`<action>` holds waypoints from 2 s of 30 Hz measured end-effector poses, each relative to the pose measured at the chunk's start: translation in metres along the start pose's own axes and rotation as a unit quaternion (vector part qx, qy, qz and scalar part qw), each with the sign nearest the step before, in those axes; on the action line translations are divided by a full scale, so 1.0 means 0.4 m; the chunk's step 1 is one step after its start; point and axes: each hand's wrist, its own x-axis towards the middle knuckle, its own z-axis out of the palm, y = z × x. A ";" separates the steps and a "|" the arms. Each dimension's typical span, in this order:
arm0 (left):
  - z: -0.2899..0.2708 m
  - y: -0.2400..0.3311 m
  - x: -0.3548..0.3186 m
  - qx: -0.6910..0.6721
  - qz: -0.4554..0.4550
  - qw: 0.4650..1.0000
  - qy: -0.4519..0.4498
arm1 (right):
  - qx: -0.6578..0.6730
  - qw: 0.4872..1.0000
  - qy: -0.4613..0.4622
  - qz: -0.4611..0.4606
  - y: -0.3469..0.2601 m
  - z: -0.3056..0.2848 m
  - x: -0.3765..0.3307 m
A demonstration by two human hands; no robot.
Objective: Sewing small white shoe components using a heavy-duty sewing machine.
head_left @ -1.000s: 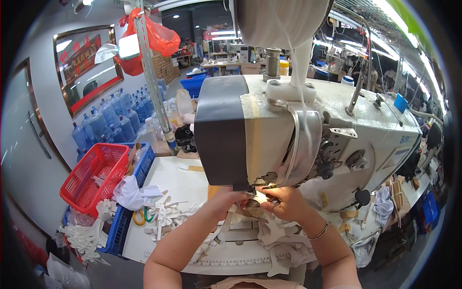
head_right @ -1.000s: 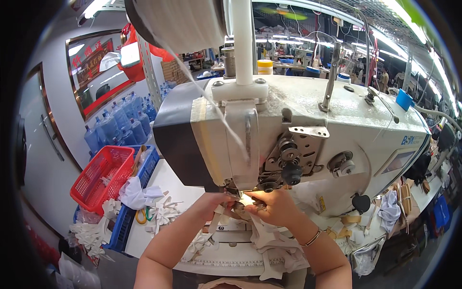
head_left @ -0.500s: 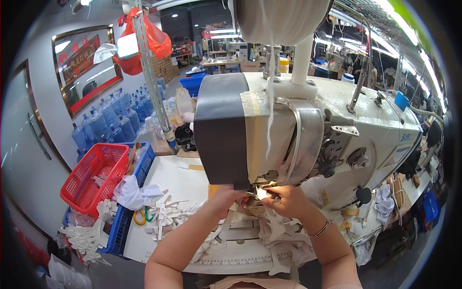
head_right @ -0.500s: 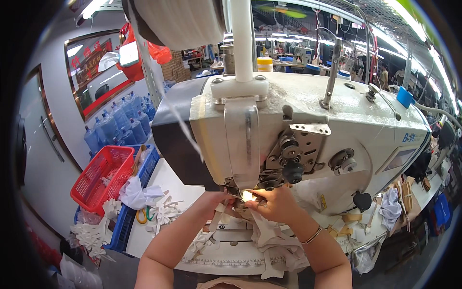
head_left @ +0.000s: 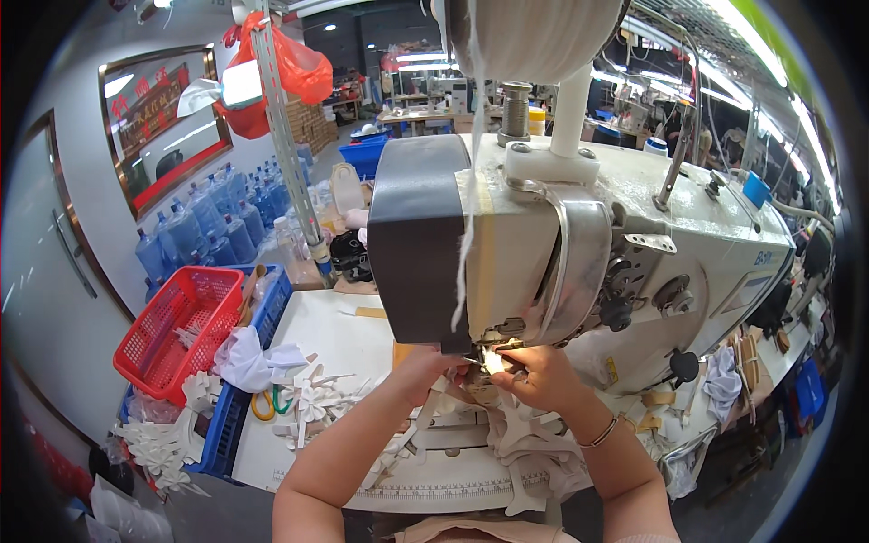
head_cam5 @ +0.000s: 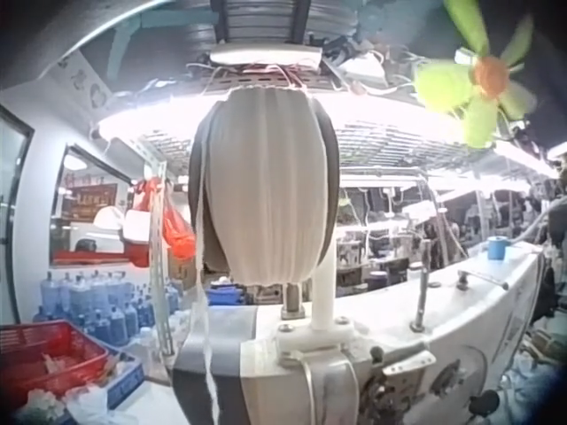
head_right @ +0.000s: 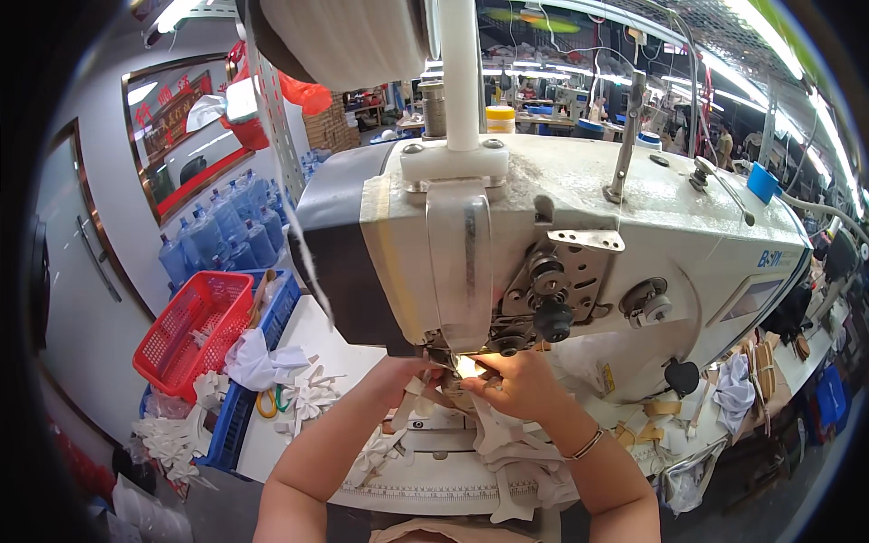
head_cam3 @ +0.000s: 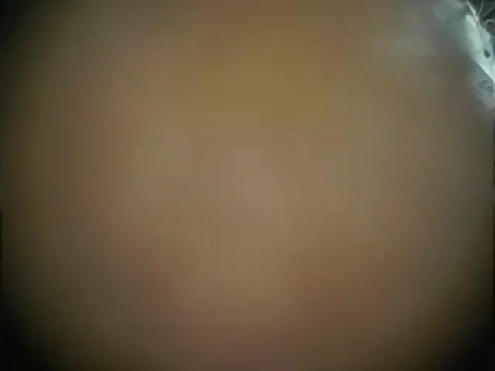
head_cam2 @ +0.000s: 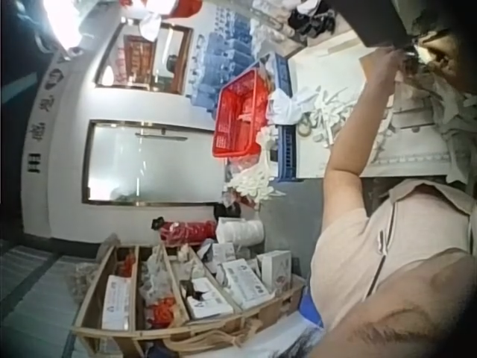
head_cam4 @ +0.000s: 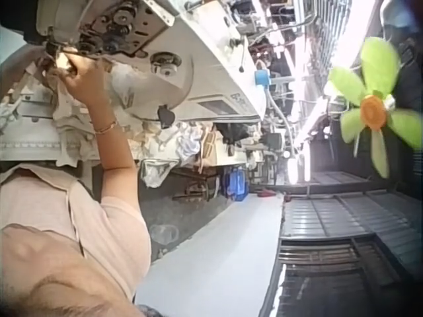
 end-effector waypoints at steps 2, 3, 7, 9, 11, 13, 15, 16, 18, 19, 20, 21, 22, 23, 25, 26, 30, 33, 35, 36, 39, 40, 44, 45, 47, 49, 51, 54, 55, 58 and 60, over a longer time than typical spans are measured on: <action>0.002 0.003 -0.001 0.012 0.010 1.000 -0.001 | 0.008 1.000 0.004 0.008 -0.010 -0.003 0.001; 0.002 0.004 -0.002 0.024 0.020 0.999 -0.002 | 0.009 1.000 0.004 0.008 -0.018 -0.004 -0.002; -0.029 -0.010 -0.010 -0.022 0.018 0.999 -0.046 | -0.183 0.959 0.171 -0.130 -0.075 0.006 -0.038; 0.004 0.011 -0.048 -0.022 -0.055 0.998 0.009 | -0.222 0.950 0.166 -0.143 -0.082 0.002 -0.065; 0.009 -0.011 -0.079 -0.009 -0.033 0.999 -0.023 | -0.239 0.946 0.159 -0.149 -0.033 -0.025 -0.067; 0.002 -0.049 -0.110 0.045 0.038 0.998 -0.035 | -0.264 0.950 0.119 -0.116 0.024 -0.040 -0.042; 0.011 -0.077 -0.124 0.401 0.359 0.841 0.055 | -0.270 0.955 0.102 -0.069 0.088 -0.028 -0.010; 0.013 -0.086 -0.103 0.476 0.508 0.712 0.090 | -0.272 0.955 0.103 -0.062 0.097 -0.027 -0.004; 0.010 -0.064 -0.092 0.583 0.602 0.542 0.069 | -0.144 0.952 0.238 -0.131 0.069 -0.016 0.045; 0.007 -0.073 -0.081 0.595 0.605 0.523 0.082 | -0.180 0.944 0.232 -0.152 0.065 -0.017 0.047; -0.001 -0.079 -0.071 0.595 0.603 0.523 0.087 | -0.178 0.944 0.229 -0.156 0.076 -0.008 0.037; -0.005 -0.084 -0.056 0.587 0.607 0.532 0.064 | -0.201 0.951 0.195 -0.133 0.099 0.002 0.011; -0.006 -0.086 -0.047 0.578 0.610 0.540 0.041 | -0.223 0.955 0.160 -0.110 0.115 0.008 -0.006; -0.003 -0.083 -0.049 0.579 0.609 0.541 0.045 | -0.237 0.953 0.154 -0.106 0.101 -0.001 -0.012; 0.008 -0.076 -0.052 0.552 0.613 0.564 0.042 | -0.228 0.950 0.174 -0.123 0.070 -0.013 -0.005; 0.007 -0.075 -0.050 0.552 0.612 0.565 0.044 | -0.221 0.946 0.198 -0.133 0.062 -0.015 -0.002; -0.010 -0.086 -0.041 0.501 0.620 0.604 0.021 | -0.203 0.947 0.209 -0.138 0.093 0.009 0.007; -0.014 -0.097 -0.050 0.497 0.623 0.603 0.022 | -0.208 0.945 0.207 -0.142 0.088 0.007 0.005; -0.007 -0.103 -0.051 0.487 0.623 0.611 0.024 | -0.229 0.936 0.217 -0.155 0.096 0.009 0.001; 0.002 -0.100 -0.056 0.488 0.630 0.603 0.031 | -0.229 0.936 0.219 -0.154 0.101 0.011 0.002; 0.013 -0.101 -0.057 0.514 0.630 0.580 0.049 | -0.223 0.940 0.219 -0.140 0.094 0.011 0.013; 0.016 -0.099 -0.054 0.513 0.631 0.580 0.045 | -0.225 0.939 0.222 -0.136 0.099 0.014 0.017; 0.020 -0.099 -0.052 0.522 0.615 0.587 0.073 | -0.132 0.961 0.227 -0.088 0.085 0.018 0.050; 0.020 -0.101 -0.052 0.524 0.609 0.590 0.083 | -0.118 0.961 0.234 -0.092 0.084 0.015 0.053; 0.020 -0.101 -0.052 0.522 0.611 0.589 0.082 | -0.103 0.961 0.239 -0.097 0.082 0.016 0.052; 0.014 -0.102 -0.053 0.523 0.611 0.589 0.085 | -0.099 0.964 0.229 -0.091 0.082 0.021 0.047; 0.014 -0.104 -0.046 0.514 0.618 0.589 0.083 | -0.114 0.964 0.221 -0.089 0.088 0.020 0.039; 0.012 -0.088 -0.049 0.483 0.608 0.629 0.047 | -0.152 0.972 0.175 -0.045 0.109 0.016 0.007; -0.001 -0.094 -0.041 0.446 0.587 0.674 0.054 | -0.175 0.975 0.134 -0.002 0.117 0.011 -0.005; -0.041 -0.082 0.003 0.414 0.567 0.699 0.136 | -0.109 0.979 0.170 -0.033 0.092 -0.018 -0.030; -0.049 -0.049 0.029 0.434 0.482 0.761 0.026 | -0.035 0.984 0.176 -0.007 0.042 -0.033 -0.049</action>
